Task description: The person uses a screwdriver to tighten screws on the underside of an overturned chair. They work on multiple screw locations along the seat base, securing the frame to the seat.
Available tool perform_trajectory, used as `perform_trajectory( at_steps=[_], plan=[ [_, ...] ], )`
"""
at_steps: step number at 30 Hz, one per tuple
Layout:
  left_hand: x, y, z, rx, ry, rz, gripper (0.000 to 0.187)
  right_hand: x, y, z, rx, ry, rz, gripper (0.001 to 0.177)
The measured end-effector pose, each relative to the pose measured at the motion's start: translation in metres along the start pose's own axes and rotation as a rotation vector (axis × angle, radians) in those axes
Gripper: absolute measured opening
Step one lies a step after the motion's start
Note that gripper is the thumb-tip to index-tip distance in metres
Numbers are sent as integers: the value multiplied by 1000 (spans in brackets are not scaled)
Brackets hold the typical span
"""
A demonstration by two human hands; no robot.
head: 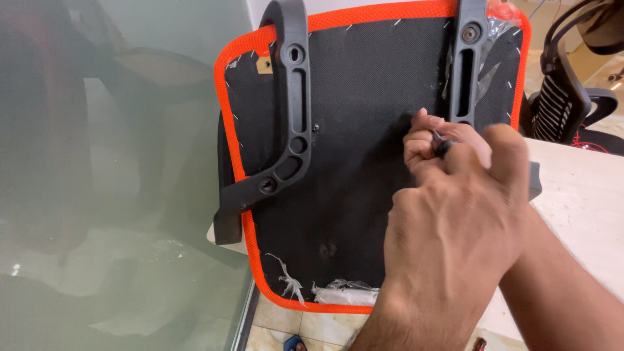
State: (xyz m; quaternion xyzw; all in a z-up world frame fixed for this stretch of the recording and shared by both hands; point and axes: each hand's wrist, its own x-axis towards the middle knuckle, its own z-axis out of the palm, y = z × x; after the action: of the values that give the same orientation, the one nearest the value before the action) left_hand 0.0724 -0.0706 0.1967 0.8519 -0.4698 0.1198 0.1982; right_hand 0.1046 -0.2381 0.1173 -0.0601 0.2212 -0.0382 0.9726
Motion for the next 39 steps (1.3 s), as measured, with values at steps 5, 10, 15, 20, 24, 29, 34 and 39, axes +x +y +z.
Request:
perform_trajectory(
  at_steps=[5, 10, 15, 20, 24, 29, 34, 39],
  plan=[
    [-15, -14, 15, -148, 367, 159, 25, 14, -14, -9, -3, 38, -68, 20],
    [-17, -25, 28, -153, 440, 151, 19, 23, -15, -11, -46, -54, 7, 14],
    [-2, -32, 36, -196, 653, 165, 25, 9, -1, -7, -87, -117, -44, 9],
    [7, -35, 44, -235, 702, 196, 36, -3, 9, -8, -74, -172, -81, 7],
    [3, -36, 49, -197, 671, 204, 33, 6, 4, -10, -97, -122, -80, 8],
    [-2, -36, 54, -179, 664, 211, 35, 20, -6, -14, -92, -126, -15, 11],
    [-6, -40, 54, -288, 632, 255, 33, 16, -3, -18, -52, -104, -41, 16],
    [-9, -42, 58, -315, 612, 295, 20, 19, -4, -14, -93, -47, -54, 16]
  ],
)
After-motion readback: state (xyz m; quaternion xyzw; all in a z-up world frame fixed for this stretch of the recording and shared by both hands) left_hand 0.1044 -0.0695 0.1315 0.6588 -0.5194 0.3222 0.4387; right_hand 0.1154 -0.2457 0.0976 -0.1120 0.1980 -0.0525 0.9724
